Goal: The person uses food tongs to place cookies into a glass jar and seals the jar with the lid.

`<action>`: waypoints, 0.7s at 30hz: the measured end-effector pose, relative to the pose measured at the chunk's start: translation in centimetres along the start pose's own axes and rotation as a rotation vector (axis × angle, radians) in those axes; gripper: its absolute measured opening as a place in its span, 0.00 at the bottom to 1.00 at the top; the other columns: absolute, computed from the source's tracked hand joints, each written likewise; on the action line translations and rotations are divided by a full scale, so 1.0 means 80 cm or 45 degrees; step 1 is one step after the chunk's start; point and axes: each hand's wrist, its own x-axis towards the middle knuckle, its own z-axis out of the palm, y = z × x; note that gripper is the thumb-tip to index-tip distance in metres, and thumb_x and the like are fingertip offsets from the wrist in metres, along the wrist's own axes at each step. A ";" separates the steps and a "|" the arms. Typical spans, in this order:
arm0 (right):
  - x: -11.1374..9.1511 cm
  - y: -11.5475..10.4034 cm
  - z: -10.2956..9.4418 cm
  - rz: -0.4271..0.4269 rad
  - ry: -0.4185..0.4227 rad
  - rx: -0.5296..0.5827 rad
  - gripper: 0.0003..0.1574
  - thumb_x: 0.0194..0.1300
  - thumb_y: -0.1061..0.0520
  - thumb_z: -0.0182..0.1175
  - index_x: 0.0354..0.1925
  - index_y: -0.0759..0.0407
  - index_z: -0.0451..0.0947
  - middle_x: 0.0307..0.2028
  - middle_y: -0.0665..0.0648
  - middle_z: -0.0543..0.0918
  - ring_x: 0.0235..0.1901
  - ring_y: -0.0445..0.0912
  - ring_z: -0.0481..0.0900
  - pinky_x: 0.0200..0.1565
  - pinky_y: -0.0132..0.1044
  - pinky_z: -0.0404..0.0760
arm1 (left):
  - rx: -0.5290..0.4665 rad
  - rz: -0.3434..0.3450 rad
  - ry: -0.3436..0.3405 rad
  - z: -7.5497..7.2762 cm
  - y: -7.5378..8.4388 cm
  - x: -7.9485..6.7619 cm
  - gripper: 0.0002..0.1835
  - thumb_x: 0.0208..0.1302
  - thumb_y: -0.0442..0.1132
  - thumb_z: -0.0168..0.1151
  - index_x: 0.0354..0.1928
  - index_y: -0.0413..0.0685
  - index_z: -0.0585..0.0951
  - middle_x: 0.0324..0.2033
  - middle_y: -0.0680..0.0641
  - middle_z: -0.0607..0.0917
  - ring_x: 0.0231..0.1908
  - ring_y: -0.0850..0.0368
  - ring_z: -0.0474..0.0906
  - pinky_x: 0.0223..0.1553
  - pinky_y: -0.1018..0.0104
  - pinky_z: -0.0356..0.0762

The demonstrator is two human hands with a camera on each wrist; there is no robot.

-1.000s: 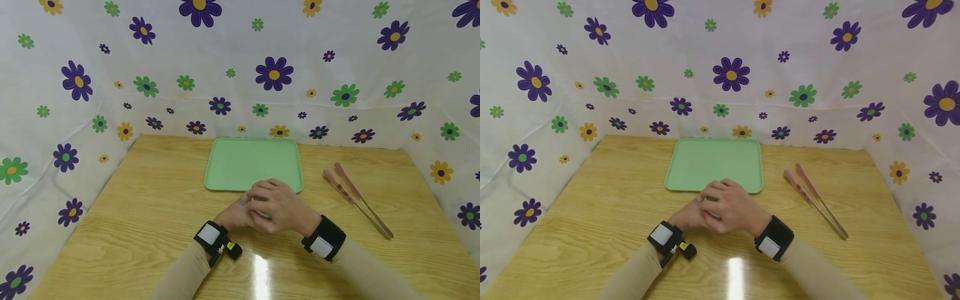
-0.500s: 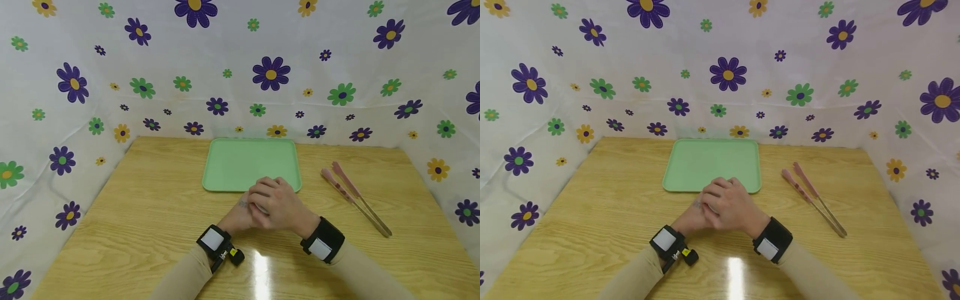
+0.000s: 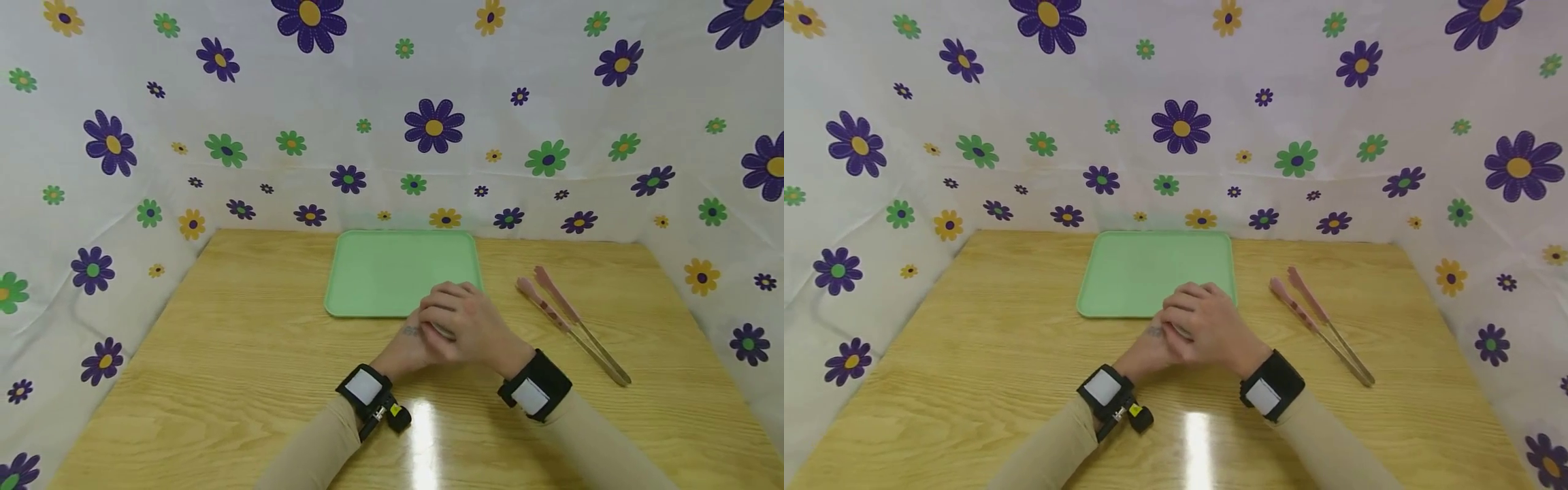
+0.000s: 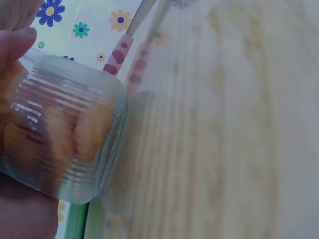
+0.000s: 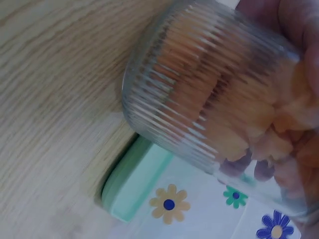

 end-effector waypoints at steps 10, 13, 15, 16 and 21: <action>0.003 0.016 -0.001 0.076 -0.006 0.313 0.22 0.59 0.50 0.55 0.47 0.58 0.83 0.49 0.57 0.84 0.54 0.49 0.75 0.56 0.51 0.73 | -0.838 -0.424 -0.024 -0.017 -0.013 -0.007 0.47 0.50 0.49 0.75 0.70 0.60 0.59 0.61 0.56 0.71 0.56 0.62 0.70 0.56 0.60 0.75; -0.001 0.021 -0.004 0.141 -0.030 0.375 0.31 0.66 0.43 0.48 0.57 0.61 0.76 0.56 0.60 0.79 0.60 0.50 0.69 0.60 0.55 0.69 | -0.891 -0.476 -0.044 -0.028 -0.019 -0.005 0.57 0.41 0.55 0.78 0.72 0.68 0.54 0.63 0.60 0.68 0.59 0.63 0.68 0.59 0.58 0.72; -0.005 0.025 -0.007 0.189 -0.068 0.394 0.37 0.70 0.37 0.42 0.63 0.62 0.70 0.62 0.60 0.74 0.63 0.51 0.65 0.61 0.57 0.67 | -0.820 -0.497 -0.091 -0.037 -0.026 -0.007 0.60 0.38 0.57 0.79 0.73 0.64 0.53 0.64 0.57 0.67 0.61 0.61 0.65 0.61 0.55 0.69; -0.009 0.027 -0.008 0.208 -0.083 0.405 0.40 0.71 0.35 0.40 0.65 0.62 0.67 0.64 0.60 0.72 0.64 0.51 0.63 0.62 0.58 0.66 | -0.764 -0.514 -0.123 -0.042 -0.030 -0.010 0.62 0.36 0.58 0.79 0.73 0.60 0.52 0.65 0.55 0.66 0.63 0.60 0.63 0.63 0.53 0.67; -0.028 0.042 -0.021 0.285 -0.137 0.406 0.44 0.73 0.31 0.33 0.70 0.62 0.61 0.67 0.61 0.66 0.67 0.52 0.59 0.63 0.61 0.63 | -0.491 -0.567 -0.295 -0.062 -0.054 -0.024 0.61 0.38 0.64 0.76 0.71 0.43 0.58 0.68 0.45 0.63 0.67 0.53 0.57 0.66 0.49 0.62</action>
